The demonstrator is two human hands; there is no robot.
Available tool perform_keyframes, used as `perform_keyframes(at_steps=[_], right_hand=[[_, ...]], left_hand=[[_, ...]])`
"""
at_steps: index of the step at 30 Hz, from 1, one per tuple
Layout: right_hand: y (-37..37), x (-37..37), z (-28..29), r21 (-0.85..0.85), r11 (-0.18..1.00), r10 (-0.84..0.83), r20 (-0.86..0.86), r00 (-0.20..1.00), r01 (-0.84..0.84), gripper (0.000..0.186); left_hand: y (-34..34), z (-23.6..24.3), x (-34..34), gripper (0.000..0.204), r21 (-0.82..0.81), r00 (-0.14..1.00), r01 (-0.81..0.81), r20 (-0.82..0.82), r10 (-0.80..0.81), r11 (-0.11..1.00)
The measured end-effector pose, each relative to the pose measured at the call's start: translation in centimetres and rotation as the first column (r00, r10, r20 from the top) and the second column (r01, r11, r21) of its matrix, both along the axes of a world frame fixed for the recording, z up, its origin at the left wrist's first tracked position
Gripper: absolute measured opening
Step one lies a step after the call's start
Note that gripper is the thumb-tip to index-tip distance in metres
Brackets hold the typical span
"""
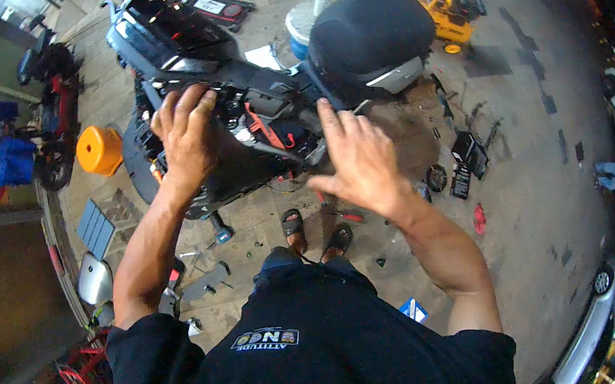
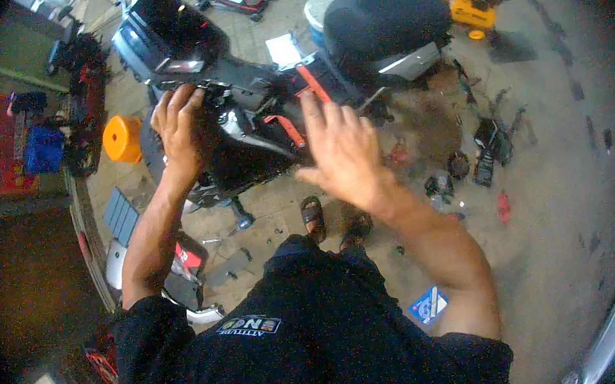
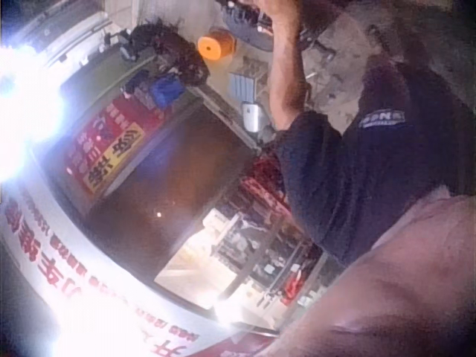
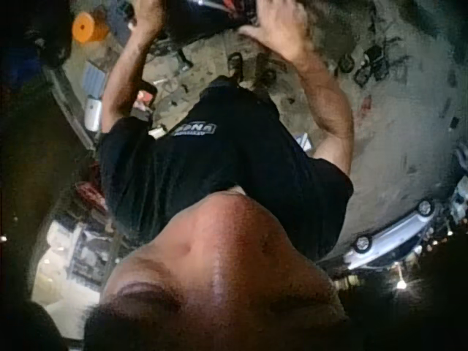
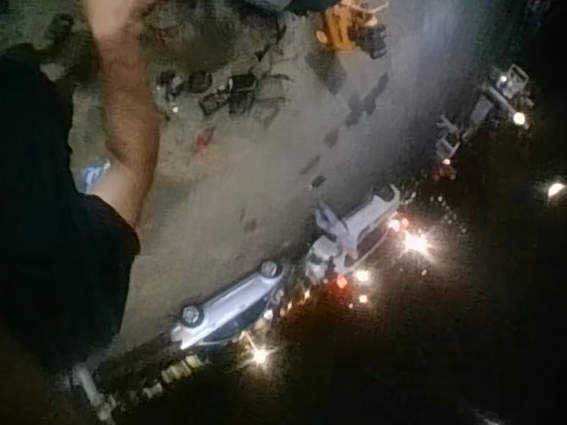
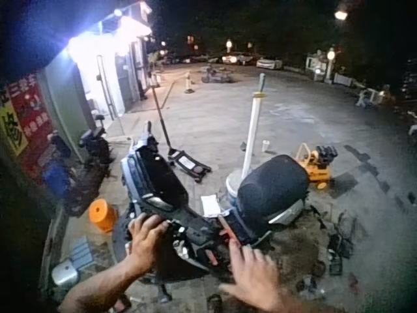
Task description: The person wipes their hands with a red cloth, then works on a scooter's battery compartment, handling a small black component and a spray can. They manipulate the scooter's seat and handlebar area, and briefly interact with another person on a different scooter.
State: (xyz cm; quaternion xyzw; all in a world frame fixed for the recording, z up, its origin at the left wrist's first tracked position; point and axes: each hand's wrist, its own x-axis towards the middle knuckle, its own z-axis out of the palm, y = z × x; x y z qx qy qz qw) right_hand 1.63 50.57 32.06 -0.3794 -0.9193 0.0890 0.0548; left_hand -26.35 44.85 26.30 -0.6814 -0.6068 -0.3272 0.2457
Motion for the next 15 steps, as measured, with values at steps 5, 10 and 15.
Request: perform_keyframes(at_steps=[5, 10, 15], right_hand=[[0.2, -0.2, -0.3, 0.011, 1.000, -0.004, -0.064, 0.998, 0.004, 0.098], [1.4, 0.3, 0.2, -0.108, 0.994, 0.004, -0.009, 1.000, -0.005, 0.098], [-0.2, 0.1, 0.3, -0.044, 0.999, -0.018, -0.007, 1.000, 0.018, 0.119]], left_hand=[[0.2, -0.3, 0.2, 0.055, 0.005, 1.000, -0.007, 0.003, 0.007, 1.000], [0.1, -0.1, 0.2, 0.052, 0.013, 1.000, -0.007, 0.005, 0.007, 1.000], [0.0, 0.0, 0.4, 0.049, -0.013, 1.000, -0.012, 0.019, 0.012, 1.000]])
